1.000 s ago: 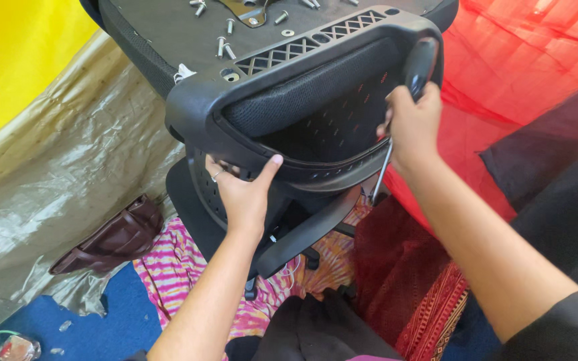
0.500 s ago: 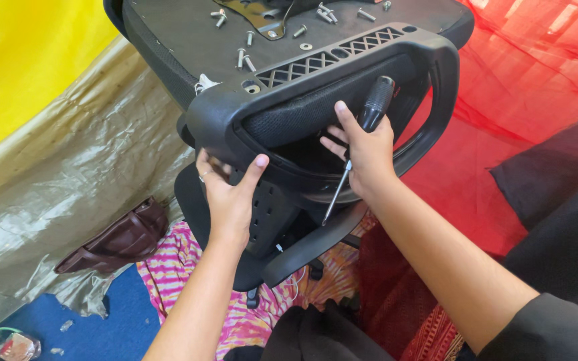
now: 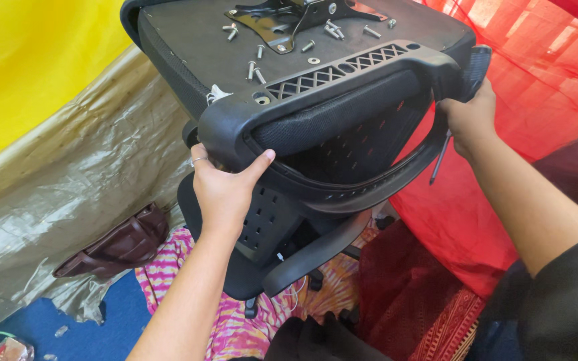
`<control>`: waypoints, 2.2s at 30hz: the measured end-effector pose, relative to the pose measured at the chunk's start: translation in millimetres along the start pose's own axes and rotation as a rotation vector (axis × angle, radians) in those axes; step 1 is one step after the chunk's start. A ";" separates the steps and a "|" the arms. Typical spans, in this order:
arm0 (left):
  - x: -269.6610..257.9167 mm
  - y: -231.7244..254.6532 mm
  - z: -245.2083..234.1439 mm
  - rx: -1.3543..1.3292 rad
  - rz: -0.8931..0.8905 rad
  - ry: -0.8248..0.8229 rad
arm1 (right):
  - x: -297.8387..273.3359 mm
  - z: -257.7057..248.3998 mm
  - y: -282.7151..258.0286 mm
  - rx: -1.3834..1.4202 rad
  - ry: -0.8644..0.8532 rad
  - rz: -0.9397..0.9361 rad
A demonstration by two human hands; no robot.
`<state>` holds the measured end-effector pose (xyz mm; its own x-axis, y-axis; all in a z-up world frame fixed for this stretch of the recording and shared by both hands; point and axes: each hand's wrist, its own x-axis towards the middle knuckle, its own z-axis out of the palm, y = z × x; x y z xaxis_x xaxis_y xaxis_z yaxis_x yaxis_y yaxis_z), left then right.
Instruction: The person uses a screwdriver to fasten screws into a black plastic chair base, securing a metal bracket and a plastic grid panel. The person repeatedly picks up screws and aligns them before tightening with the screwdriver.
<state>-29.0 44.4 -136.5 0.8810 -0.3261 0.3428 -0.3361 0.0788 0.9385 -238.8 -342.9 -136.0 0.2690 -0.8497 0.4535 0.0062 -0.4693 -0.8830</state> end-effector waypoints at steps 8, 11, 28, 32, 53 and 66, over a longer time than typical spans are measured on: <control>7.2 -17.6 -5.7 -0.367 -0.104 -0.120 | -6.7 -10.8 -19.4 -0.267 -0.104 -0.174; 12.7 -25.5 -7.3 -0.380 -0.137 -0.116 | -11.2 -9.3 -22.8 -0.373 -0.087 -0.263; 21.6 -33.6 -19.2 -0.506 -0.108 -0.141 | -34.4 -7.8 -23.0 -0.439 0.004 -0.376; -2.6 -40.9 -10.9 -0.327 0.131 -0.170 | -40.0 -3.5 -24.3 -0.432 0.027 -0.321; -25.9 -20.0 51.0 0.064 0.049 0.329 | -42.6 -0.3 -17.8 -0.532 0.090 -0.381; -26.7 -8.0 43.2 0.085 -0.033 0.244 | -38.8 -2.4 -17.6 -0.553 0.058 -0.298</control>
<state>-64.2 11.8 -154.9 0.9426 -0.0890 0.3217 -0.3239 -0.0112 0.9460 -251.7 -302.3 -137.8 0.2794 -0.6676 0.6901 -0.4308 -0.7295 -0.5313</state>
